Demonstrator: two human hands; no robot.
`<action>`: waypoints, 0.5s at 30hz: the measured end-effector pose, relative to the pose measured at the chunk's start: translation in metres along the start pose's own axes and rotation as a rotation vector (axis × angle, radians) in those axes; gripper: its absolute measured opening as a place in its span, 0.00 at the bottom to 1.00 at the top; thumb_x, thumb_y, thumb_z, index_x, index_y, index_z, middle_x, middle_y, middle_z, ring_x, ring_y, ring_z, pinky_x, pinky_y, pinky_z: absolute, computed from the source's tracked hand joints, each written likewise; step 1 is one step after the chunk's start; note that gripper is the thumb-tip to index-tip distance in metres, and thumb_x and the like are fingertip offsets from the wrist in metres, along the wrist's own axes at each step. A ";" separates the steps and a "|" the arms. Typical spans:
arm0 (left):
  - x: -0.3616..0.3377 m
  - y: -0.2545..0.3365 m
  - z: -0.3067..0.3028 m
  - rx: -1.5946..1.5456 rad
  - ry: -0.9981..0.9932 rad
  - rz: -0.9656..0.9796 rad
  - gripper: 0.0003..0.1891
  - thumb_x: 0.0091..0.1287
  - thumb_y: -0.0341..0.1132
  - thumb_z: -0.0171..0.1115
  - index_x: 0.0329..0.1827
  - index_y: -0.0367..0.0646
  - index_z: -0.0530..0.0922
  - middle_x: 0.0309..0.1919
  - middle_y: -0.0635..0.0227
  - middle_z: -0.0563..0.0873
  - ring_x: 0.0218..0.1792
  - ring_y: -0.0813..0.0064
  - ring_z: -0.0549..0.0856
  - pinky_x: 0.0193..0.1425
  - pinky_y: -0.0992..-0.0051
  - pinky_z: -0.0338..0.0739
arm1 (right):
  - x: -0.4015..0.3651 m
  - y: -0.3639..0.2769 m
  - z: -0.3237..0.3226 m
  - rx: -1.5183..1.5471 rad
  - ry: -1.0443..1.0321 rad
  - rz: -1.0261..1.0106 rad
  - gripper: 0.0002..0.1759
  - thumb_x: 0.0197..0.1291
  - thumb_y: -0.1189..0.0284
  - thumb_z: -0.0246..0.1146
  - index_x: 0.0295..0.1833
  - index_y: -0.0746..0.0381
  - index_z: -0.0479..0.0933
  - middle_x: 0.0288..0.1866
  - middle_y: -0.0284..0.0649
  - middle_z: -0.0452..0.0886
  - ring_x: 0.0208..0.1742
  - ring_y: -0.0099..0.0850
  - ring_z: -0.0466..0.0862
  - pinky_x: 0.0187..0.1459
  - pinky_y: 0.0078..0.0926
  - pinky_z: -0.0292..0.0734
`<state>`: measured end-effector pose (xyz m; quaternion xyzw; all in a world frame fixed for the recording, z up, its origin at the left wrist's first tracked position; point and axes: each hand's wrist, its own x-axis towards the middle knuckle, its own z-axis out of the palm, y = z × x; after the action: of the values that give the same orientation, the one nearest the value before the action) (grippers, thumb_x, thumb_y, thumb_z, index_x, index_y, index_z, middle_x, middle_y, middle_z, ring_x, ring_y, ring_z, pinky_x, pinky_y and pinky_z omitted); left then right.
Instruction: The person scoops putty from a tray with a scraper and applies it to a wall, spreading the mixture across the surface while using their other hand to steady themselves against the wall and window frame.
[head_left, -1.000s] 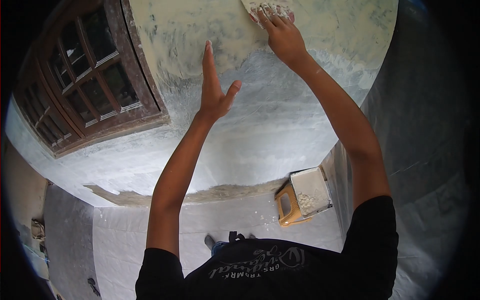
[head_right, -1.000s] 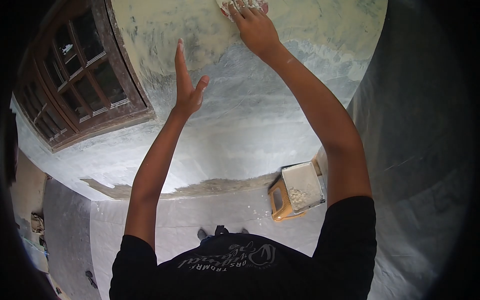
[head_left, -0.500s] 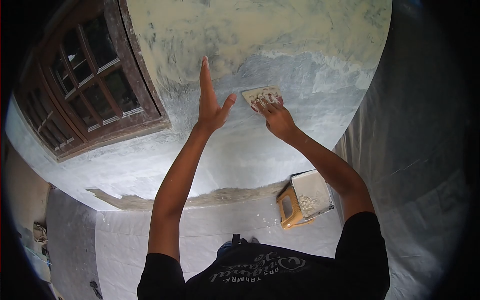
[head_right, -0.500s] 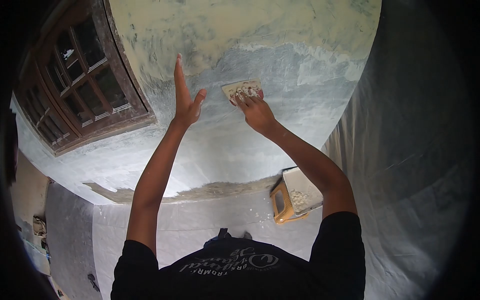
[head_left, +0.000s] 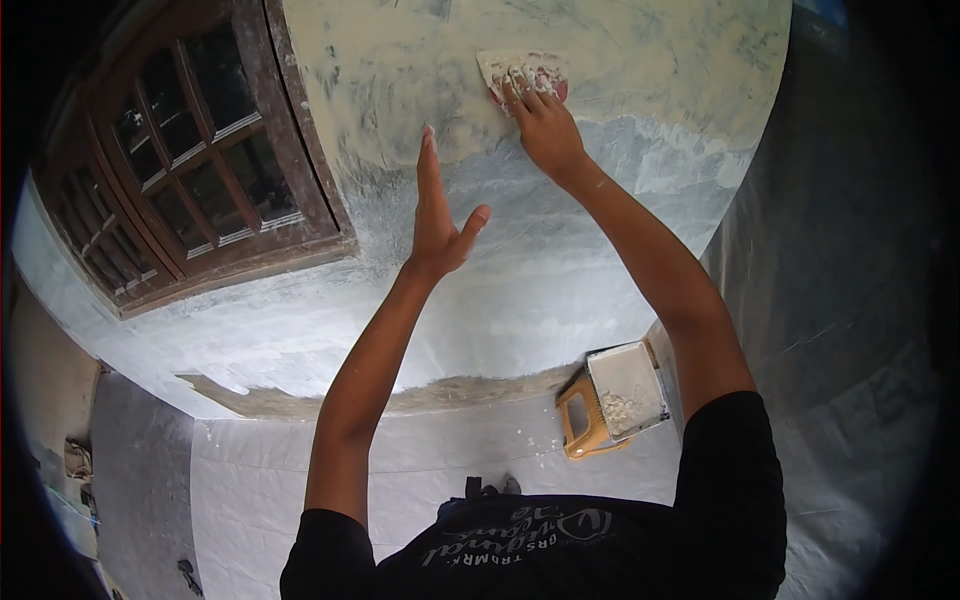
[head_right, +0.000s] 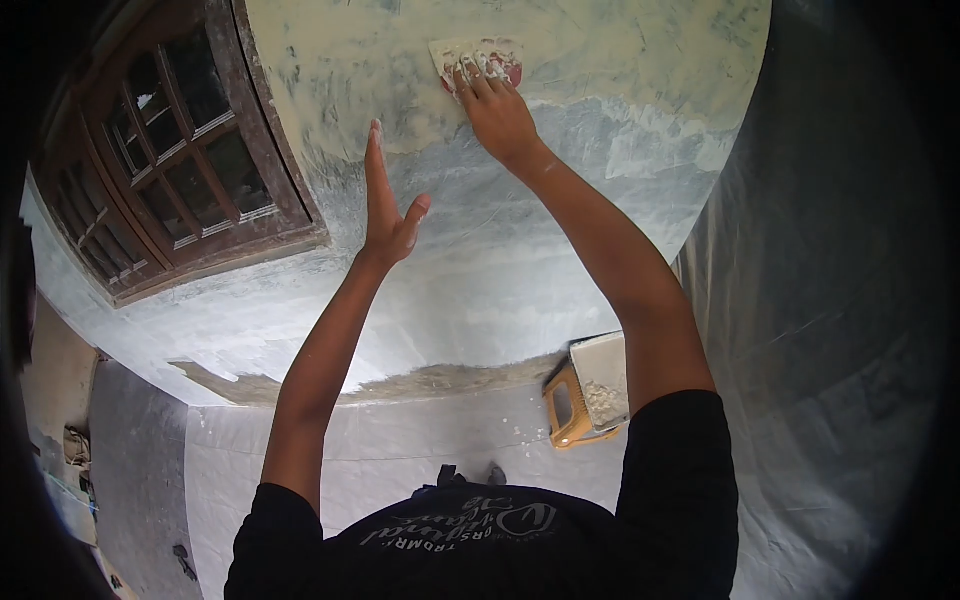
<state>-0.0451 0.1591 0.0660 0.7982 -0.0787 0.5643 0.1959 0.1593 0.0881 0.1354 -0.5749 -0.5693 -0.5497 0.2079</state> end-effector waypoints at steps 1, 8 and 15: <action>-0.002 0.000 -0.005 0.006 -0.002 -0.006 0.53 0.67 0.59 0.58 0.80 0.38 0.34 0.80 0.48 0.41 0.80 0.50 0.44 0.80 0.53 0.43 | -0.022 -0.010 0.001 0.001 -0.051 0.006 0.30 0.57 0.80 0.58 0.68 0.67 0.69 0.63 0.52 0.77 0.54 0.44 0.82 0.58 0.35 0.77; 0.000 -0.008 -0.022 0.003 0.012 0.000 0.53 0.66 0.54 0.60 0.80 0.39 0.35 0.80 0.49 0.40 0.80 0.51 0.43 0.80 0.53 0.42 | -0.146 -0.039 -0.018 0.123 -0.340 -0.053 0.34 0.53 0.82 0.60 0.70 0.65 0.69 0.63 0.52 0.77 0.56 0.44 0.81 0.61 0.38 0.76; 0.004 0.000 0.011 -0.034 -0.010 0.019 0.53 0.67 0.55 0.59 0.80 0.40 0.34 0.80 0.49 0.40 0.80 0.51 0.43 0.80 0.52 0.43 | -0.052 0.016 -0.053 0.138 -0.110 0.185 0.37 0.48 0.86 0.62 0.69 0.61 0.70 0.50 0.50 0.81 0.49 0.45 0.82 0.50 0.39 0.80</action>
<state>-0.0341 0.1552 0.0666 0.7967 -0.0968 0.5606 0.2038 0.1653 0.0157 0.1130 -0.6386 -0.5607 -0.4553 0.2654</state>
